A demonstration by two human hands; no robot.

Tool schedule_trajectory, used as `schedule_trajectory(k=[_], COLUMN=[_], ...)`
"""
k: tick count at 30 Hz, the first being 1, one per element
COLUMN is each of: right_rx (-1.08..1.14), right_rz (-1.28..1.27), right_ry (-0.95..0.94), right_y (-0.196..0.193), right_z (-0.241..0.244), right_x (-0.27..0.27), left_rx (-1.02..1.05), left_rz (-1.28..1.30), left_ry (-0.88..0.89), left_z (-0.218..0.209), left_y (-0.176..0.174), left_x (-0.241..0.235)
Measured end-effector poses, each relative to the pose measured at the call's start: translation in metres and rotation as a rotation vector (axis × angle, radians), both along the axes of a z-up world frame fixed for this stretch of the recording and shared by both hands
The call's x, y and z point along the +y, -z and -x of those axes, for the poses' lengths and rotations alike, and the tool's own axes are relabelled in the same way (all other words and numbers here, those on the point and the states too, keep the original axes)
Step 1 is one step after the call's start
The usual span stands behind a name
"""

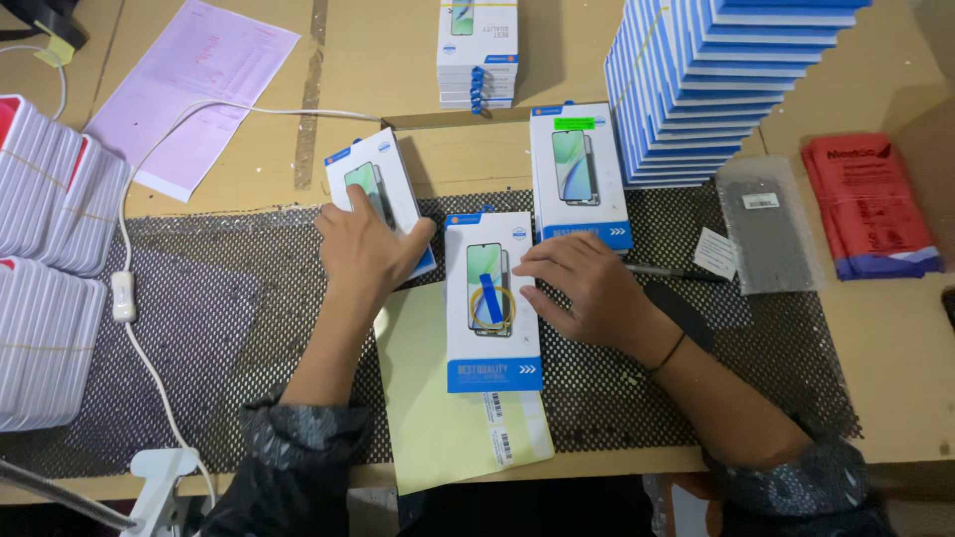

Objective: The person removes mobile phone screen assemblies from boxes by hand, applies labels and protective films to them, puts them back into the boxes, and stacks the boxes on a table.

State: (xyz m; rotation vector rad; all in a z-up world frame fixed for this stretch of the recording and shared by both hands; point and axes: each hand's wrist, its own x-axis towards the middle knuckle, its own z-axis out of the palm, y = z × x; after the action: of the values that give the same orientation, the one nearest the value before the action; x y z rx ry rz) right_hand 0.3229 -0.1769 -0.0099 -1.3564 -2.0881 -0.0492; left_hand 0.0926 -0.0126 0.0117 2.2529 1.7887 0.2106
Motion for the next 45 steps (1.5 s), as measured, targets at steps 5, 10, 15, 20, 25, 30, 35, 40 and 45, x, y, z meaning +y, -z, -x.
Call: schedule_trajectory(k=[5,10,15,20,25,30,35,40,45], right_rx=[0.067,0.013,-0.081,-0.105,-0.014,0.45,0.557,0.685,0.73], right_rz=[0.037,0.289,0.794,0.744,0.728,0.241,0.003,0.099,0.38], right_ry=[0.244,0.399,0.416,0.381,0.347,0.165,0.02,-0.034,-0.033], right_y=[0.004,-0.022,-0.044,-0.025,-0.007,-0.042,-0.016,0.051,0.058], right_z=[-0.01,-0.001,0.016,0.04,0.041,0.068,0.06,0.052,0.042], right_x=[-0.003,-0.012,-0.014,-0.019,-0.018,-0.032,-0.028,-0.009,-0.004], left_rx=[0.064,0.194,0.123,0.067,-0.338,-1.095,-1.333,-1.375,-1.28], left_rz=[0.075,0.135,-0.134,0.15,0.202,0.0,-0.194,-0.032,0.028], left_ry=[0.187,0.334,0.235,0.257,0.203,0.451,0.787,0.798,0.588], left_z=[-0.009,-0.03,-0.011,-0.015,-0.017,-0.015,-0.012,-0.017,-0.017], left_y=[-0.042,-0.032,-0.013,-0.001,0.027,0.007,0.043,0.034,0.05], left_x=[-0.089,-0.136,-0.091,-0.085,-0.093,-0.114,-0.101,-0.098,-0.093])
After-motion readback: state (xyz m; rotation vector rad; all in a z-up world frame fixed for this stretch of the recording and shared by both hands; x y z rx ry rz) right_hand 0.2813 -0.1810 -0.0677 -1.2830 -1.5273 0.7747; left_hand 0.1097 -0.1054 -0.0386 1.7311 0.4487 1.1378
